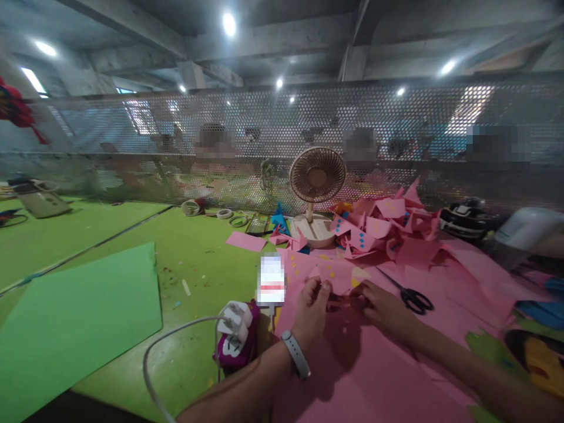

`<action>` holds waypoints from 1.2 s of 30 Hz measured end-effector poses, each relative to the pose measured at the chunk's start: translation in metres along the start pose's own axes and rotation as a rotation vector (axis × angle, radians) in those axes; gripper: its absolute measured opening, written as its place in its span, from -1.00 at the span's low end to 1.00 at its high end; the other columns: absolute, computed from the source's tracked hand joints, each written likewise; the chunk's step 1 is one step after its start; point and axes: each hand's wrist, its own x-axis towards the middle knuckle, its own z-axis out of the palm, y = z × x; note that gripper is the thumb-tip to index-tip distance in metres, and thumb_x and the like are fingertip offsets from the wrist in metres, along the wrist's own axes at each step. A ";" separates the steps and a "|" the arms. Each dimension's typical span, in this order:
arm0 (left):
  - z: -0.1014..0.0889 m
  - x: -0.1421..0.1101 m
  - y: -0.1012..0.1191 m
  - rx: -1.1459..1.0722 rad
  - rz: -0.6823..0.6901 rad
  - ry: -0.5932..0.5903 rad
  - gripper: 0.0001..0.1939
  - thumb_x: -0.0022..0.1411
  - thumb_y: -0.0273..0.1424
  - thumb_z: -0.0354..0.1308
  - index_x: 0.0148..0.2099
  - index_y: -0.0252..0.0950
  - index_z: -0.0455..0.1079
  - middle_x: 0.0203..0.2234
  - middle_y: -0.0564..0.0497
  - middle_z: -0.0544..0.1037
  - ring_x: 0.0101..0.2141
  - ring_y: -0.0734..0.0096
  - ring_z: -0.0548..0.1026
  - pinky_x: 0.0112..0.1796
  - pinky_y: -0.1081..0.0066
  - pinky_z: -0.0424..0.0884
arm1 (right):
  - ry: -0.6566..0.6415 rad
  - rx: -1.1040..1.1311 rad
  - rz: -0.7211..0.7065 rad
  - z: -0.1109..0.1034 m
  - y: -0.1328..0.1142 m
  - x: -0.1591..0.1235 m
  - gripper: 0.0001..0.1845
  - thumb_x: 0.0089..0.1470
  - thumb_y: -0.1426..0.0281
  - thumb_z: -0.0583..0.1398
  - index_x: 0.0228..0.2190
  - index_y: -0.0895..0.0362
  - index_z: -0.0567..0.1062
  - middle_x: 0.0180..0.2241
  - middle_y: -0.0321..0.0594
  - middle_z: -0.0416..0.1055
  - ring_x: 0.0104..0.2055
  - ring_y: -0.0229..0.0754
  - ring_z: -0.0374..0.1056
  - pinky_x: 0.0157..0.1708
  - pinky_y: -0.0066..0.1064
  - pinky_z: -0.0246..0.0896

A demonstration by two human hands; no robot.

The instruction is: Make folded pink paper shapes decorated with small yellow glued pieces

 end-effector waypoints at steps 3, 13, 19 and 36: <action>0.001 -0.001 0.001 -0.013 -0.004 -0.014 -0.72 0.05 -0.17 0.13 -0.42 -0.25 0.19 -0.57 0.12 0.38 -0.54 0.46 0.43 -0.49 0.47 0.36 | 0.001 0.007 -0.004 0.000 0.000 0.000 -0.71 -0.01 0.50 0.00 -0.25 0.09 0.43 -0.26 -0.20 0.34 -0.22 -0.19 0.28 -0.22 -0.39 0.11; 0.004 -0.003 0.007 -0.026 -0.011 0.007 -0.71 0.01 -0.16 0.16 -0.42 -0.25 0.22 -0.59 0.13 0.38 -0.54 0.45 0.45 -0.47 0.46 0.37 | 0.003 0.012 0.000 -0.001 0.000 0.000 -0.72 -0.01 0.51 0.01 -0.26 0.11 0.43 -0.27 -0.19 0.34 -0.21 -0.18 0.28 -0.22 -0.38 0.11; 0.001 -0.001 0.007 -0.033 0.009 0.019 -0.73 0.04 -0.16 0.14 -0.35 -0.24 0.26 -0.53 0.11 0.40 -0.53 0.44 0.45 -0.48 0.43 0.38 | 0.020 -0.016 0.000 -0.004 0.002 0.001 -0.77 0.03 0.48 0.01 -0.29 0.12 0.42 -0.29 -0.19 0.35 -0.27 -0.20 0.29 -0.28 -0.40 0.12; 0.002 0.001 0.016 -0.037 0.010 0.169 -0.73 0.08 -0.16 0.12 -0.31 -0.25 0.25 -0.41 -0.03 0.47 -0.44 0.37 0.49 -0.50 0.46 0.38 | 0.051 -0.252 -0.010 -0.003 0.006 0.055 -0.85 0.12 0.44 0.07 -0.26 0.14 0.41 -0.23 -0.14 0.36 -0.18 -0.18 0.27 -0.25 -0.43 0.09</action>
